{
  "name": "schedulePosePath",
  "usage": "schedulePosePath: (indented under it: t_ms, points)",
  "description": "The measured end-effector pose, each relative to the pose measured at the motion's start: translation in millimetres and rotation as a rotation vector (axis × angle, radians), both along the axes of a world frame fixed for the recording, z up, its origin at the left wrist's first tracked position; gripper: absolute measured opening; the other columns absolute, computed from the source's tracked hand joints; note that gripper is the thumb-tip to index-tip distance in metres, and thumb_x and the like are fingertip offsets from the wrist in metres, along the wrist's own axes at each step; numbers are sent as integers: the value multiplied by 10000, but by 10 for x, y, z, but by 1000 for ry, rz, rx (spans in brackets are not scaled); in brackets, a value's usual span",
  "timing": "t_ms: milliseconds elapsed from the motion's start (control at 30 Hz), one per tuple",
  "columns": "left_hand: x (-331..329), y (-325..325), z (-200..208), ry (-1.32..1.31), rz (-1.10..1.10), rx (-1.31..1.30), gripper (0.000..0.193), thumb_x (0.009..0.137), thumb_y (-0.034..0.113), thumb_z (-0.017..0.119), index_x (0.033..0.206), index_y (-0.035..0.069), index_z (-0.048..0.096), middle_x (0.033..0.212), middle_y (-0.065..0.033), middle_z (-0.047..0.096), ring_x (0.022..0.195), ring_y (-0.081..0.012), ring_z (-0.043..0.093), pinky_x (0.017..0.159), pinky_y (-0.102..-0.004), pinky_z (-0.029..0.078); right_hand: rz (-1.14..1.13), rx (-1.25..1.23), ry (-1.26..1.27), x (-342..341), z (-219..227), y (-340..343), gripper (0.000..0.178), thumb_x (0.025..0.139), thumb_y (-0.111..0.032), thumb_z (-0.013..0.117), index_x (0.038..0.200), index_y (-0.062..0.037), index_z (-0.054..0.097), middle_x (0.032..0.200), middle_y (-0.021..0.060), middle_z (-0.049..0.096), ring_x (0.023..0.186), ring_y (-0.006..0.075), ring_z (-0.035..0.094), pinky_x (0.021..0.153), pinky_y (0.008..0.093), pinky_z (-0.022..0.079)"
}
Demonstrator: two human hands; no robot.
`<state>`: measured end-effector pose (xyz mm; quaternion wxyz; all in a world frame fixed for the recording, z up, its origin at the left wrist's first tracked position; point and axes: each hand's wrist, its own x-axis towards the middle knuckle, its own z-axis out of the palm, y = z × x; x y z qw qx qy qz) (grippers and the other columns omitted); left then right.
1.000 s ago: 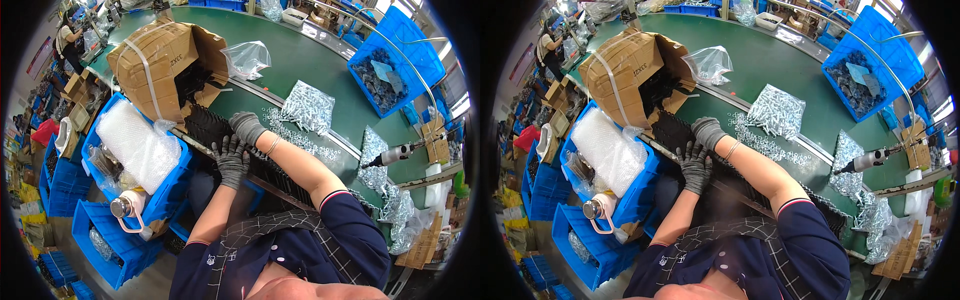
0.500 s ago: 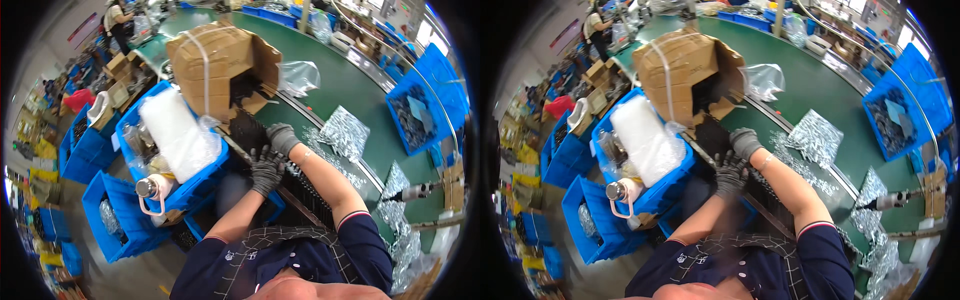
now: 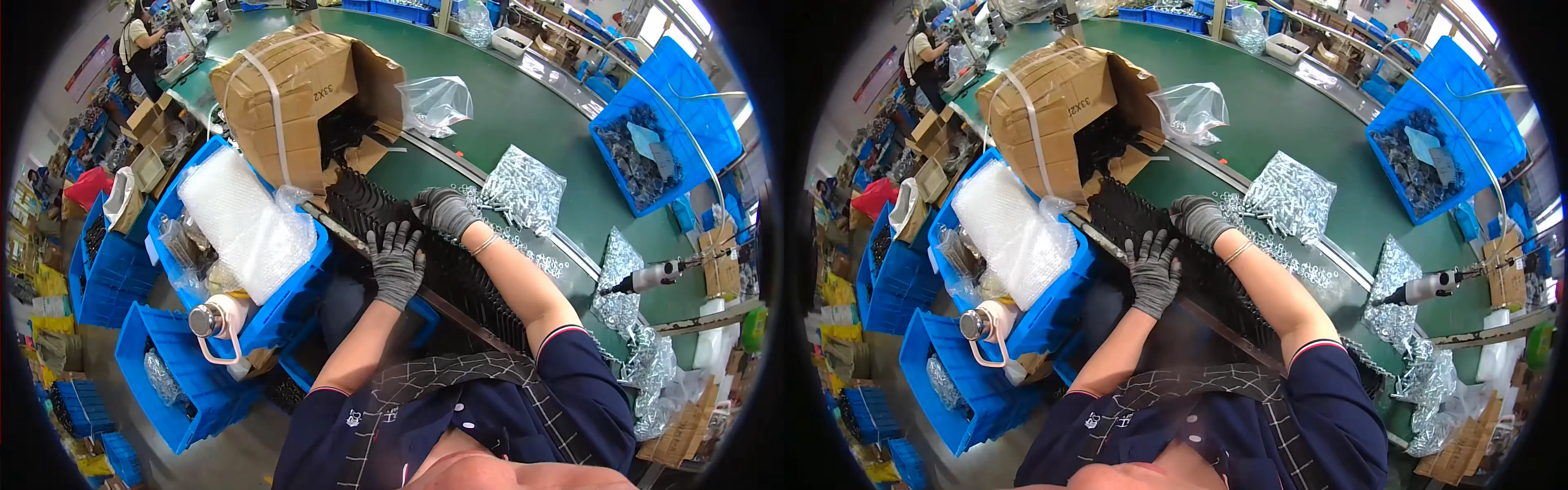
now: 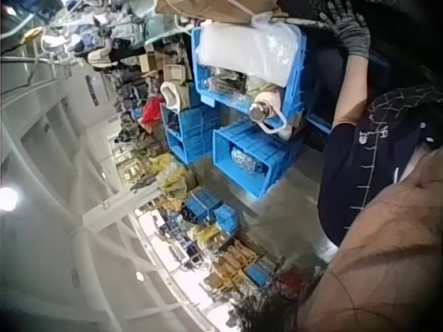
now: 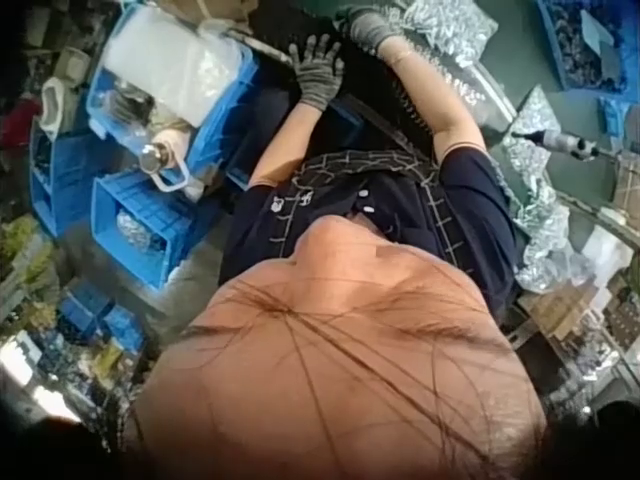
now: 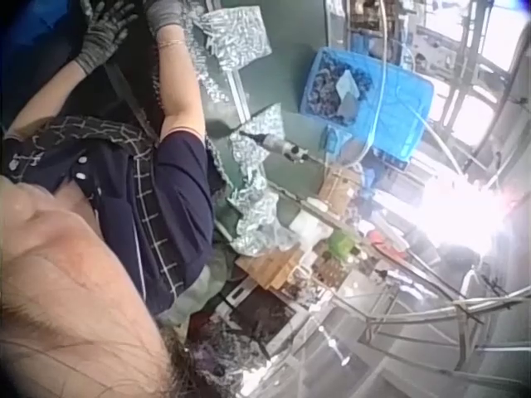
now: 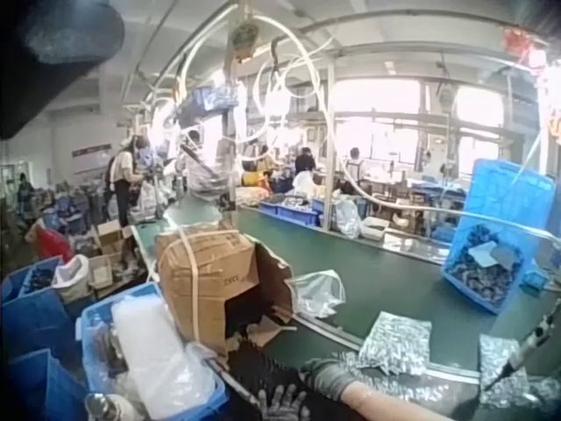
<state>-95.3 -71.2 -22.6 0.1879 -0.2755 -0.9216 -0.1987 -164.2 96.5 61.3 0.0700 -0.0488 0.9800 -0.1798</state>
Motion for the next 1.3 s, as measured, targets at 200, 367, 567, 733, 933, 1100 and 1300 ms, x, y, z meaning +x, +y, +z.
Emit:
schedulePosePath:
  t_ms: [200,367,567,733,933,1100,1300]
  points:
    - [63,-18,62,-42,61,-57,428,849,335,525,1239,195,629,1395,-61,513,1360,-283,368,1143,-612,96,273,342,260,36,-240,-116,161,824,-174,581,932,-126,690,1003,109,659,990,283,637,817,414,528]
    - [98,19,-52,-35,9,26,448,834,336,531,1251,201,621,1393,-71,514,1340,-298,399,1142,-620,81,289,432,172,65,-79,-192,176,821,-191,592,956,-114,674,1003,108,649,1005,286,629,808,419,528]
    - [73,-13,-36,-28,5,60,451,828,331,538,1250,195,621,1383,-78,523,1347,-307,395,1143,-619,83,108,455,220,81,-174,-282,244,843,-240,590,1024,-86,644,1027,114,651,1008,286,628,798,430,524]
    - [58,4,-52,-40,0,64,451,824,326,553,1247,185,622,1383,-83,521,1347,-315,397,1146,-613,91,3,423,135,42,-280,-315,270,872,-287,579,1038,-82,636,1039,113,655,1005,283,628,811,443,506]
    - [30,8,-44,-18,-1,83,445,814,318,573,1231,174,627,1390,-85,515,1342,-320,401,1148,-611,90,-40,458,50,-4,-153,-385,328,899,-349,566,1058,-69,625,1052,137,648,1024,278,623,892,475,442]
    - [70,2,-48,-32,1,74,445,810,313,579,1229,171,624,1391,-84,514,1341,-321,402,1149,-611,90,-31,471,276,131,-234,-386,363,874,-357,588,1088,-65,609,1090,105,633,1025,259,616,891,464,432]
    - [105,-21,-37,-47,-4,71,449,826,325,561,1246,174,610,1416,-81,490,1355,-327,379,1144,-621,83,-25,471,19,55,-265,-384,403,891,-399,556,1124,-73,600,1099,100,634,1045,264,608,931,485,402]
